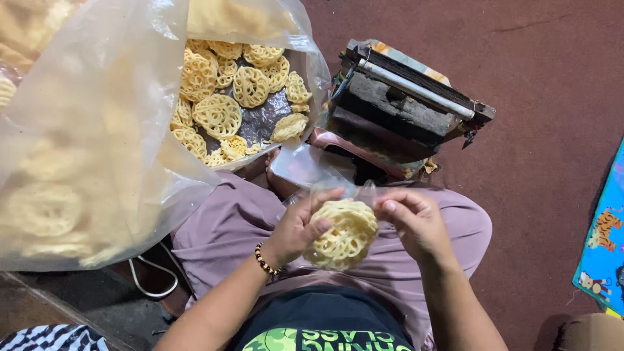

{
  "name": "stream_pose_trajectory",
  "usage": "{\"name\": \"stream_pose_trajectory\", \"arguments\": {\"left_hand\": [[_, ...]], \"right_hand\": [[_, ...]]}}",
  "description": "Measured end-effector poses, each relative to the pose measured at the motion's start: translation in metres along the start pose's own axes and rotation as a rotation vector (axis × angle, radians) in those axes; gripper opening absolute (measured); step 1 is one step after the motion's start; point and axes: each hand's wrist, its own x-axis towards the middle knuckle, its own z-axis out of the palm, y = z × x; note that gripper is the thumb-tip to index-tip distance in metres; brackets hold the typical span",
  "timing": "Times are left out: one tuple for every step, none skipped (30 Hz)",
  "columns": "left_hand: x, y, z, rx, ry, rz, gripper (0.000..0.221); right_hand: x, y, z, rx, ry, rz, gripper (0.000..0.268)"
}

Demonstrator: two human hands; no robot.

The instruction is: Packaging individual flower-shaped snacks into small plastic bags by hand.

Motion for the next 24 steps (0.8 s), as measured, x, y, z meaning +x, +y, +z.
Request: {"name": "stream_pose_trajectory", "arguments": {"left_hand": [[0.002,0.011,0.006,0.0,0.002,-0.001,0.059],[0.004,0.022,0.013,0.028,0.028,0.058,0.057],[0.006,0.033,0.019,0.058,0.05,0.117,0.062],[0.008,0.034,0.016,0.06,0.049,0.116,0.062],[0.011,0.034,0.015,0.115,0.141,0.183,0.047],[0.013,0.035,0.013,0.17,0.234,0.251,0.034],[0.013,0.042,0.015,0.171,0.234,0.25,0.034],[0.013,0.048,0.018,0.177,0.284,0.243,0.025],[0.013,0.054,0.021,0.184,0.333,0.238,0.017],[0.015,0.057,0.021,0.186,0.334,0.239,0.017],[0.016,0.06,0.021,0.221,0.35,0.217,0.014],[0.017,0.063,0.021,0.256,0.366,0.195,0.011],[0.019,0.06,0.017,0.257,0.365,0.194,0.011],[0.021,0.056,0.014,0.266,0.363,0.198,0.007],[0.024,0.053,0.011,0.273,0.361,0.202,0.006],[0.026,0.048,0.011,0.273,0.359,0.201,0.006],[0.027,0.042,0.01,0.301,0.379,0.189,0.006],[0.029,0.037,0.009,0.329,0.398,0.178,0.008],[0.03,0.038,0.01,0.328,0.396,0.176,0.008],[0.032,0.04,0.011,0.36,0.41,0.17,0.004],[0.035,0.041,0.011,0.391,0.423,0.166,0.006],[0.038,0.04,0.01,0.39,0.42,0.167,0.006],[0.04,0.038,0.009,0.436,0.406,0.166,0.01],[0.043,0.037,0.008,0.483,0.392,0.164,0.016]], "right_hand": [[0.002,-0.003,-0.001,0.001,-0.001,0.002,0.014],[0.003,-0.006,-0.002,0.021,0.004,-0.002,0.014],[0.005,-0.008,-0.003,0.042,0.012,-0.009,0.015],[0.002,-0.01,-0.002,0.044,0.012,-0.009,0.015],[0.0,-0.012,-0.001,0.043,0.026,-0.014,0.015],[-0.002,-0.014,0.0,0.041,0.04,-0.018,0.015],[-0.004,-0.015,-0.001,0.042,0.041,-0.017,0.015],[-0.005,-0.015,-0.003,0.061,0.039,-0.043,0.015],[-0.005,-0.016,-0.004,0.081,0.036,-0.071,0.016],[-0.006,-0.023,0.003,0.082,0.035,-0.072,0.016],[-0.009,-0.03,0.01,0.05,0.024,-0.118,0.012],[-0.01,-0.036,0.018,0.018,0.013,-0.165,0.011],[-0.007,-0.034,0.01,0.019,0.014,-0.165,0.011],[-0.003,-0.032,0.002,-0.026,0.018,-0.196,0.007],[0.001,-0.03,-0.006,-0.071,0.023,-0.227,0.006],[0.002,-0.03,-0.008,-0.071,0.025,-0.228,0.006],[0.002,-0.029,-0.01,-0.169,0.036,-0.263,0.008],[0.003,-0.028,-0.012,-0.266,0.047,-0.297,0.013],[0.0,-0.035,-0.009,-0.267,0.05,-0.296,0.013],[-0.003,-0.043,-0.006,-0.335,0.063,-0.304,0.007],[-0.004,-0.051,-0.003,-0.404,0.076,-0.314,0.008],[-0.005,-0.056,-0.005,-0.406,0.079,-0.315,0.008],[-0.006,-0.061,-0.007,-0.536,0.024,-0.312,0.009],[-0.007,-0.066,-0.009,-0.666,-0.032,-0.307,0.015]]}}
